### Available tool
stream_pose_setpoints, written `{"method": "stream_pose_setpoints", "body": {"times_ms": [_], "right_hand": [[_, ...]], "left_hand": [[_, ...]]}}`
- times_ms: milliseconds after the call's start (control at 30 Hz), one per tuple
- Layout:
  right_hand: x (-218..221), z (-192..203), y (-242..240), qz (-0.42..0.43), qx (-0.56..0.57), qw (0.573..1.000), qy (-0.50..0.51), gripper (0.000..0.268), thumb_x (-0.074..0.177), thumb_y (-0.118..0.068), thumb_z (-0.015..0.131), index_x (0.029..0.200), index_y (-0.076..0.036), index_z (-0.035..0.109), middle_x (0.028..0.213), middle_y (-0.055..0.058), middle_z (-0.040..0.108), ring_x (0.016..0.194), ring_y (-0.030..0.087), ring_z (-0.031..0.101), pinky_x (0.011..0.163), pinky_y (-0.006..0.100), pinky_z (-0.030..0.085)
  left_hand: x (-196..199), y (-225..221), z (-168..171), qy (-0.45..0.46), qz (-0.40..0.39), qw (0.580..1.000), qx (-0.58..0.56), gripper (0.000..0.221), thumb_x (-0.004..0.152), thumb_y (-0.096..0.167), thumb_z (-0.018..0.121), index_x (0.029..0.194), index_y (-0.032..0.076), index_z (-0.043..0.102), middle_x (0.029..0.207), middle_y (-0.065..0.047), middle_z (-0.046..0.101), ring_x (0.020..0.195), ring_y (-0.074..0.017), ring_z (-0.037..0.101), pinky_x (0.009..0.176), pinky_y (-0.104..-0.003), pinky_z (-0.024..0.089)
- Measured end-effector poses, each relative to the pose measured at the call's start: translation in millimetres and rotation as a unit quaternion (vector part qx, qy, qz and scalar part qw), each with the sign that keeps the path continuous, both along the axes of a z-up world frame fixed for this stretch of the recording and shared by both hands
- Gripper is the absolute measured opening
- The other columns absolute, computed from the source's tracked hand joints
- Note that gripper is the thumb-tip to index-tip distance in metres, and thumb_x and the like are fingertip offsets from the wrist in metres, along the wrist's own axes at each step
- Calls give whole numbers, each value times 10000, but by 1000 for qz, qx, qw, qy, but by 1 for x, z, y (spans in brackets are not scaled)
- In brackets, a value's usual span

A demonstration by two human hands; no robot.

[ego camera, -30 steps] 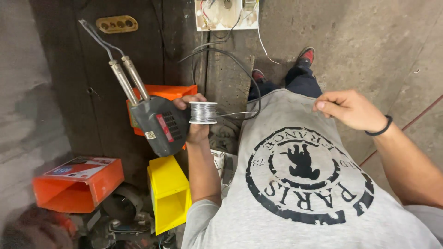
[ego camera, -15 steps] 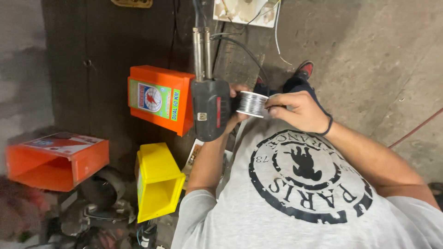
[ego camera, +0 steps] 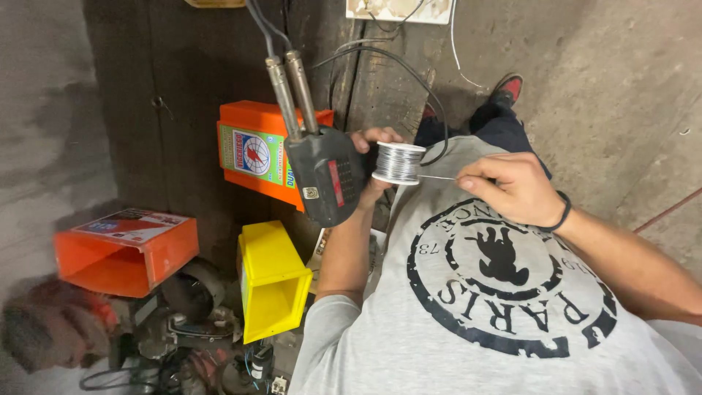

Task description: Soldering wires and components on an electronic device at a repair bench using a soldering gun and pliers.

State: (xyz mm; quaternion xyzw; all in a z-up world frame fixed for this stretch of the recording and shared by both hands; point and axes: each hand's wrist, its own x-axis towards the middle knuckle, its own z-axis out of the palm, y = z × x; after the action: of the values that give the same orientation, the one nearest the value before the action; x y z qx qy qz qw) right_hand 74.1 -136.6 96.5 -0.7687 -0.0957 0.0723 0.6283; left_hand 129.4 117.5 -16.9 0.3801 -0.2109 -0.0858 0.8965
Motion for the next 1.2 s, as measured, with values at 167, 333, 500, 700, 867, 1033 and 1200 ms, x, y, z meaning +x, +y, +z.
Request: {"method": "stream_pose_setpoints", "body": {"times_ms": [167, 333, 500, 700, 867, 1033, 1200], "right_hand": [[-36, -25, -36, -20, -146, 987, 70, 165, 995, -224, 676, 954, -98, 774, 909, 16, 779, 752, 121, 704, 702, 259, 522], [-72, -56, -88, -109, -212, 963, 127, 121, 1072, -175, 707, 997, -93, 759, 900, 8, 751, 761, 85, 644, 751, 254, 479], [-65, -33, -73, -167, -144, 966, 134, 122, 1104, -92, 677, 1001, -54, 731, 975, 33, 747, 835, 62, 629, 783, 219, 480], [-22, -30, -13, -18, 87, 983, 162, 469, 1034, -337, 530, 1248, 62, 655, 757, 174, 732, 640, 206, 689, 580, 324, 593], [-1, -14, 6, 37, 137, 951, 275, 863, 1011, -561, 400, 1412, 203, 386, 1068, 376, 674, 870, 353, 766, 760, 507, 629], [-19, -60, 23, -106, 208, 882, 409, 769, 998, -491, 523, 1530, 44, 374, 1382, 324, 507, 1024, 444, 705, 859, 535, 601], [-5, -81, 22, -246, 385, 782, 424, 653, 1006, -391, 590, 1459, 56, 444, 1153, 314, 557, 795, 488, 731, 603, 570, 629]], "left_hand": [[-2, -13, 38, 59, -44, 997, -13, 444, 883, 146, 847, 1192, 217, 537, 1294, -21, 612, 1247, -214, 560, 1124, -433, 444], [8, 2, 51, 98, -25, 995, -20, 475, 825, 146, 900, 1120, 176, 529, 1245, -72, 634, 1226, -275, 573, 1125, -483, 453], [3, 12, 49, 22, 33, 983, 177, 479, 847, 142, 858, 1132, 193, 476, 1261, -93, 582, 1245, -276, 570, 1115, -466, 486], [-8, -22, 30, -112, 55, 974, 188, 586, 810, 144, 900, 1314, 173, 602, 1189, -235, 651, 1126, -387, 605, 979, -482, 478], [-40, -37, 9, -24, 41, 866, 497, 342, 768, 207, 857, 1044, 145, 666, 971, -188, 697, 988, -344, 677, 861, -410, 524], [-42, -52, -9, -20, 69, 704, 706, 184, 730, 262, 818, 802, 121, 724, 775, -145, 737, 863, -304, 741, 754, -344, 564], [-16, -67, 59, -11, 97, 897, 431, 185, 780, 216, 899, 860, 128, 756, 812, -78, 764, 853, -315, 754, 821, -344, 575]]}}
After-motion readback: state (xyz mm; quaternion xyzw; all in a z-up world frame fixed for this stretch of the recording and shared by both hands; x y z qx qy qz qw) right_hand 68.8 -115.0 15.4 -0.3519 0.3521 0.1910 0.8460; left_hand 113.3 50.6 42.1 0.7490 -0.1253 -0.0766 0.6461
